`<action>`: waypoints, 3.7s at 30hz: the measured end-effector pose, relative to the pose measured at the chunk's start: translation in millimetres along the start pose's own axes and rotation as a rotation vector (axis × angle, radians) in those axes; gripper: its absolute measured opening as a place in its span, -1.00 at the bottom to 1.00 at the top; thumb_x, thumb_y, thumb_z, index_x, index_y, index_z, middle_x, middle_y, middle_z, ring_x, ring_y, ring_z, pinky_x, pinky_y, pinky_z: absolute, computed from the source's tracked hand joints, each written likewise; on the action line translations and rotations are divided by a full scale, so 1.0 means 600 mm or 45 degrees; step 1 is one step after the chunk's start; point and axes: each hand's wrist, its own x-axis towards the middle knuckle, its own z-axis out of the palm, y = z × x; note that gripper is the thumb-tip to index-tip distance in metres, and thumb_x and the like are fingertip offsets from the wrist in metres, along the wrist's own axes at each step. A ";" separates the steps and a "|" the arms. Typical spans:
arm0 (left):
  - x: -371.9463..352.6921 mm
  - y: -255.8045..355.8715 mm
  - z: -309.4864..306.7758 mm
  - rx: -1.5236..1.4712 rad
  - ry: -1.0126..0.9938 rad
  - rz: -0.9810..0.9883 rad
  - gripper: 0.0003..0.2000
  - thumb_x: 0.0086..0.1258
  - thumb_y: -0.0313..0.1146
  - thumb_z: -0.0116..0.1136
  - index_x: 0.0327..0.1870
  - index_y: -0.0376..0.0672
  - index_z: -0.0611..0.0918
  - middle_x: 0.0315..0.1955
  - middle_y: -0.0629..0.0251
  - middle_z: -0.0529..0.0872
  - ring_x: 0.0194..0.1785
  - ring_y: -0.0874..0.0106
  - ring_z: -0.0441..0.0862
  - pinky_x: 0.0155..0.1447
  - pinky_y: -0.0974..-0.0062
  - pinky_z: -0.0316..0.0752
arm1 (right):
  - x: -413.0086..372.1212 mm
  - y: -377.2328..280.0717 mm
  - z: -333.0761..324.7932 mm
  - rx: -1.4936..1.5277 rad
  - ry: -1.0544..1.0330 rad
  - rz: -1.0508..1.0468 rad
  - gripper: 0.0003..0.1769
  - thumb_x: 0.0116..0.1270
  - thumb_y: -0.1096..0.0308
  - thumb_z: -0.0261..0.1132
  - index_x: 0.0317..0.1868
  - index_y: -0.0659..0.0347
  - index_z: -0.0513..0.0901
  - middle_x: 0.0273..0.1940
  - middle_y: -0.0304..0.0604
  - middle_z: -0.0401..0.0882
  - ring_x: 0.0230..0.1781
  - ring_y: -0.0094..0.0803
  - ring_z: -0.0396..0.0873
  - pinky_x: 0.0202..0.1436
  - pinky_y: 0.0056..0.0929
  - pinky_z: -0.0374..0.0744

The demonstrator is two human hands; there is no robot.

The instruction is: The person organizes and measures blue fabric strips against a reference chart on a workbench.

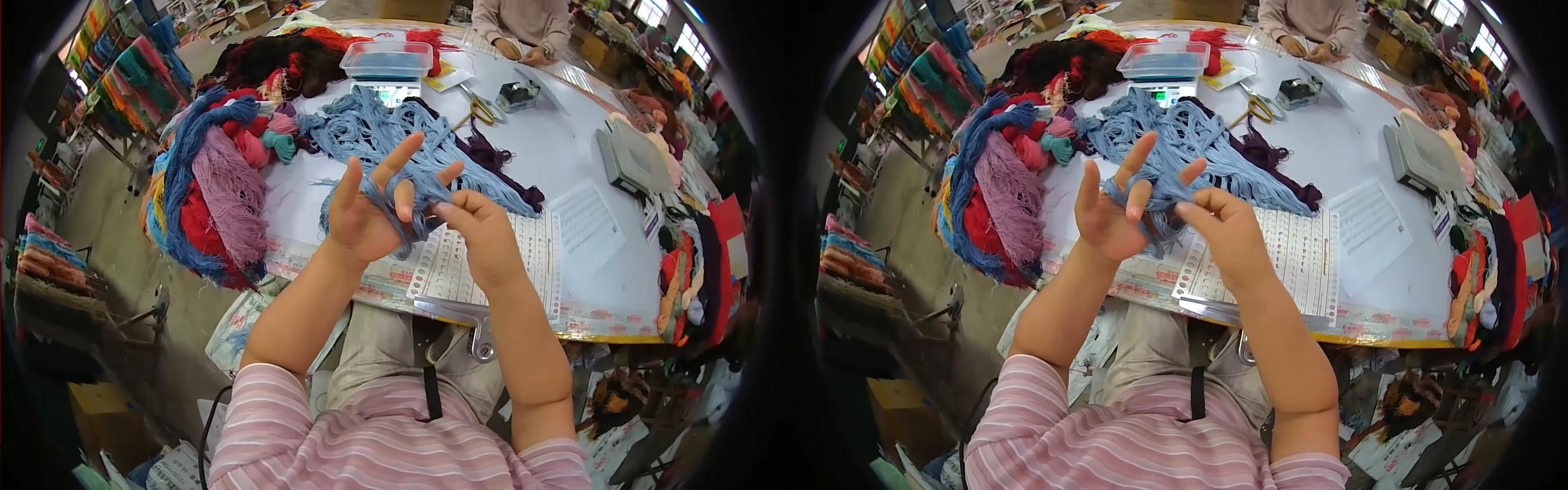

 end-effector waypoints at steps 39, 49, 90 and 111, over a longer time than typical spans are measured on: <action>0.042 -0.209 -0.167 1.184 1.139 -0.996 -0.66 0.27 -0.35 0.08 0.00 -0.38 0.55 -0.63 0.31 0.52 -0.66 0.58 0.36 -0.55 0.58 0.42 | 0.120 0.210 -0.252 -0.442 0.415 0.315 -0.77 0.19 0.29 0.32 -0.45 0.32 0.64 -0.57 -0.27 0.54 -0.63 -0.64 0.41 -0.57 -0.67 0.37; 0.075 -0.224 -0.242 1.507 0.938 -1.143 -0.86 0.16 -0.42 0.08 -0.49 -0.29 0.62 -0.68 0.30 0.58 -0.66 0.51 0.45 -0.55 0.51 0.33 | 0.124 0.207 -0.241 -0.418 0.571 0.297 -0.82 0.13 0.34 0.36 -0.50 0.28 0.63 -0.60 -0.24 0.56 -0.62 -0.59 0.47 -0.54 -0.60 0.40; 0.056 -0.144 -0.222 0.307 0.927 -0.491 -0.87 0.38 -0.41 -0.11 -0.10 -0.13 0.39 -0.19 0.09 0.67 -0.17 0.31 0.66 -0.16 0.43 0.48 | 0.103 0.185 -0.237 -1.227 0.354 -0.147 -0.62 0.02 0.43 0.25 -0.09 0.21 0.44 -0.43 -0.09 0.54 -0.33 -0.14 0.52 -0.20 -0.22 0.48; 0.062 -0.150 -0.174 1.319 0.762 -0.688 -0.50 0.09 -0.46 0.15 0.16 -0.09 0.45 -0.27 0.39 0.53 -0.32 0.59 0.45 -0.23 0.69 0.37 | 0.134 0.239 -0.251 -1.194 0.434 -0.218 -0.72 -0.10 0.29 0.33 -0.30 0.12 0.60 -0.27 -0.05 0.59 -0.19 -0.07 0.56 -0.16 -0.14 0.50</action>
